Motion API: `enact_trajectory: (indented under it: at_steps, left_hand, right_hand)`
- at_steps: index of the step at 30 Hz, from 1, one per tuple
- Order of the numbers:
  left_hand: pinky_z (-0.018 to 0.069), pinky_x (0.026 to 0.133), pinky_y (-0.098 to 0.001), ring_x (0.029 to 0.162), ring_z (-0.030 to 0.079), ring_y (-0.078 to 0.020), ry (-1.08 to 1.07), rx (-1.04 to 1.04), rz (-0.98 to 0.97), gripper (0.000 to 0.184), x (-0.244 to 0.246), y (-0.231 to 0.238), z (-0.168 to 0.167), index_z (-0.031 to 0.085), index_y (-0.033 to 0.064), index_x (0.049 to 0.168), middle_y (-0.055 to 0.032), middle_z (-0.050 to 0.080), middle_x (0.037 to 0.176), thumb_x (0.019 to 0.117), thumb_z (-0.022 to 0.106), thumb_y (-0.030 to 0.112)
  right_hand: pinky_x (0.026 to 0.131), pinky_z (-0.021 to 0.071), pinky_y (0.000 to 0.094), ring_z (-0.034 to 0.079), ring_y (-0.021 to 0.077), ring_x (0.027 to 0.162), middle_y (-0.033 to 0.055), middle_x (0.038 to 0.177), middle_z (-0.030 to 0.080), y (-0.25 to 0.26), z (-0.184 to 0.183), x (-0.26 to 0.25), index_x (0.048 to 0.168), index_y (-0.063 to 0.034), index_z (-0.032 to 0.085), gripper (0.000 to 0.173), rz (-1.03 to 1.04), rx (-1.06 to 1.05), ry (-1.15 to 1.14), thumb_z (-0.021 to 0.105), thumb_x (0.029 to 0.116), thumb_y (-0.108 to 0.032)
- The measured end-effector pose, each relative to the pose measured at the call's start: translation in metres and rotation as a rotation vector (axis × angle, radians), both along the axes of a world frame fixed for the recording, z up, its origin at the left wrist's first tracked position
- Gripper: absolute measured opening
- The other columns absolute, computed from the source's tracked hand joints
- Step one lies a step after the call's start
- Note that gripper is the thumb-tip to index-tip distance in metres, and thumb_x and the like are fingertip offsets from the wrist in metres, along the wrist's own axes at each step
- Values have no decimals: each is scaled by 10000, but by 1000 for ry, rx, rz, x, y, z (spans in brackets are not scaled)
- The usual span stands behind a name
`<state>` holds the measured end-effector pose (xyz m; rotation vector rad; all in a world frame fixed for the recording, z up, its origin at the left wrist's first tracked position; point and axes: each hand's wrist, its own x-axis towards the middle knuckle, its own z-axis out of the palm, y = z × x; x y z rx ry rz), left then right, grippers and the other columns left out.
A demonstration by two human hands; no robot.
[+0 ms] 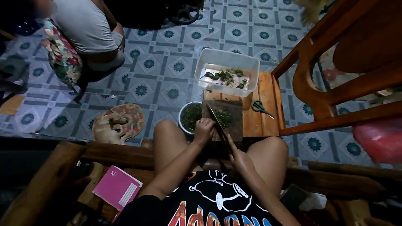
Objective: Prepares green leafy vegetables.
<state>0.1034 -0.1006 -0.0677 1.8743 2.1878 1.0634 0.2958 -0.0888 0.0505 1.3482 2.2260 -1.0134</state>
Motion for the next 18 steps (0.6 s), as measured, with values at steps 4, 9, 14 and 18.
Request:
enact_trajectory:
  at_steps: [4,9,14,18]
  left_hand:
    - [508,962,-575,1089,689,-344,-10,-1,14,142,0,0,1,768,51,1027,-134,749,1082,900,711,78]
    - [514,942,-574,1079,692,-345,5,15,15,122,1,0,0,771,48,997,-131,752,1067,893,712,72]
    - [513,975,-564,1119,683,-346,-8,-14,-12,163,-1,-2,1,773,50,1048,-139,745,1120,901,706,71]
    - [522,970,-551,1106,685,-343,-3,36,-15,173,-1,-3,-2,778,54,1046,-140,738,1117,883,721,58]
  right_hand:
    - [897,535,560,688,399,1010,221,1155,684,-11,13,13,1662,-285,5,712,9,-2,-2,397,1087,-134]
    - [887,545,556,688,407,1033,220,1193,671,-15,5,4,1659,-307,2,760,13,0,-108,448,1072,-122]
    - [947,525,557,674,412,1095,231,1218,668,-1,-8,-12,1662,-280,17,732,21,20,-82,424,1075,-121]
    - [957,515,564,676,409,1090,228,1211,679,-2,2,-3,1663,-268,23,710,12,12,-11,412,1084,-135]
